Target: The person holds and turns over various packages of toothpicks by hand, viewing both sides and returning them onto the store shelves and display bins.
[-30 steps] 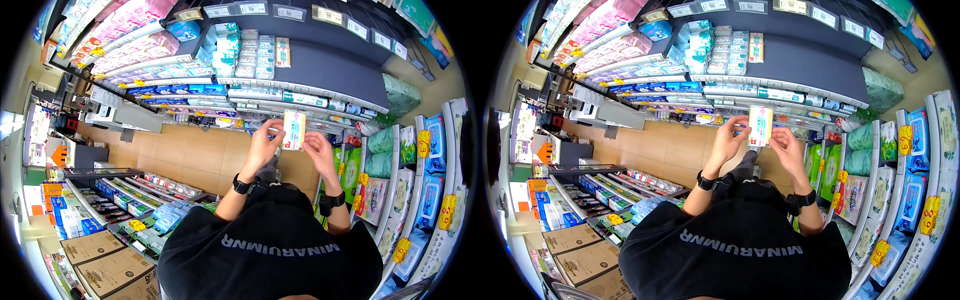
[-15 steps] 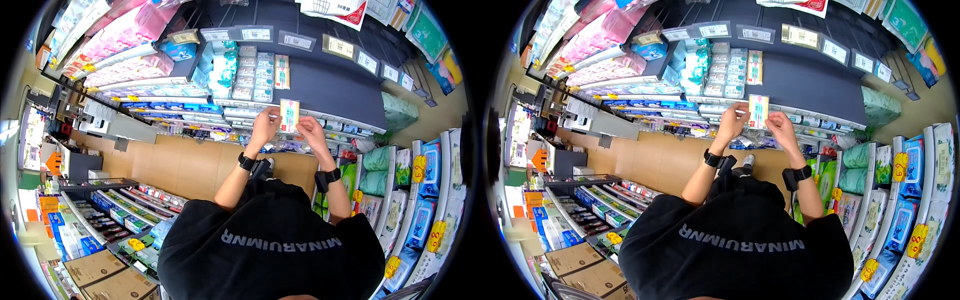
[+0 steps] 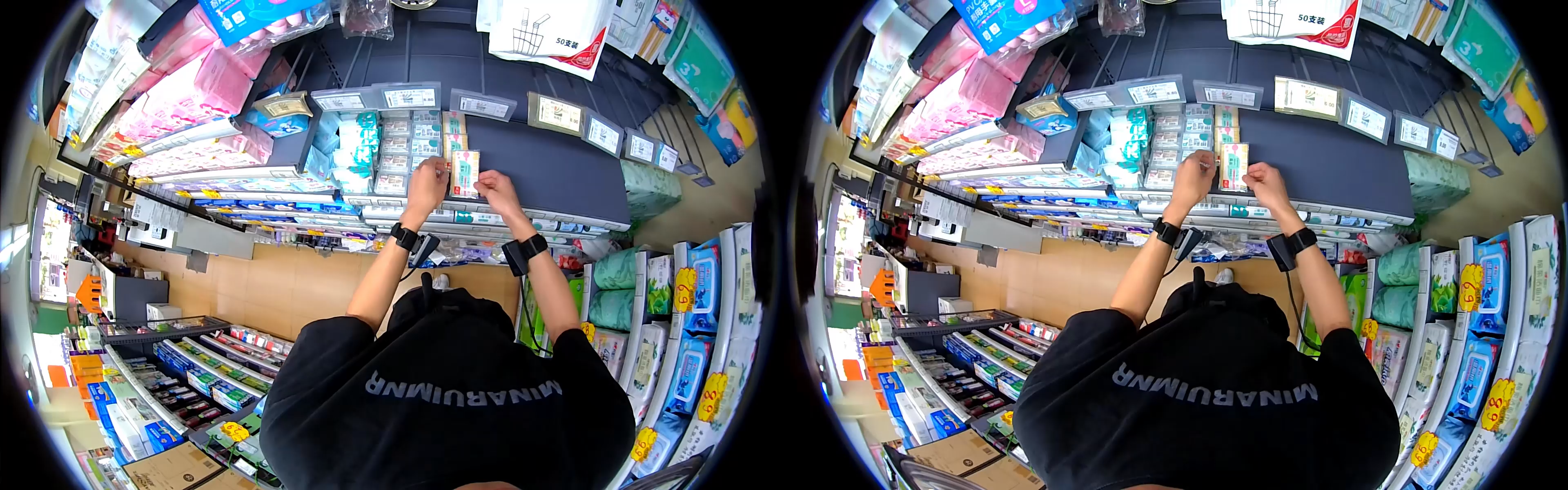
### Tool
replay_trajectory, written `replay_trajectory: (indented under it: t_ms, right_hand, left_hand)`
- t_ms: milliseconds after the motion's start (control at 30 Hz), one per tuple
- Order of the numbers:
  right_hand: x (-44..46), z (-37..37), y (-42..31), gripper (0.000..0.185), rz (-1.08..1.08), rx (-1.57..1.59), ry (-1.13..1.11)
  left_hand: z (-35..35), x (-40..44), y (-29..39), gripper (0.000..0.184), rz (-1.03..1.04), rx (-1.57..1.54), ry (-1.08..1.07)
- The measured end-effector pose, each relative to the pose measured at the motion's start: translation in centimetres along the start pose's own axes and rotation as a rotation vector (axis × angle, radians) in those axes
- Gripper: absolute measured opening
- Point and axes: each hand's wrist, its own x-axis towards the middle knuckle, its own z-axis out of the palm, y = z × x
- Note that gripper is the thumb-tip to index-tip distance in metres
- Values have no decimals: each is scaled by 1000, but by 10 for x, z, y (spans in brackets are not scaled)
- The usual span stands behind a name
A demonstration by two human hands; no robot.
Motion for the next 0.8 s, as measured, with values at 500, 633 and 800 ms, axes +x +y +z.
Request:
replay_trajectory:
  t_ms: [500,633,800]
  right_hand:
    - [43,5,39,22,56,-141,-42]
    - [33,5,21,24,51,-277,-37]
    - [20,11,1,27,16,-486,-56]
  left_hand:
    - [1,39,-3,49,346,453,-200]
    - [9,45,-7,53,410,509,-234]
    - [12,50,-12,65,354,587,-347]
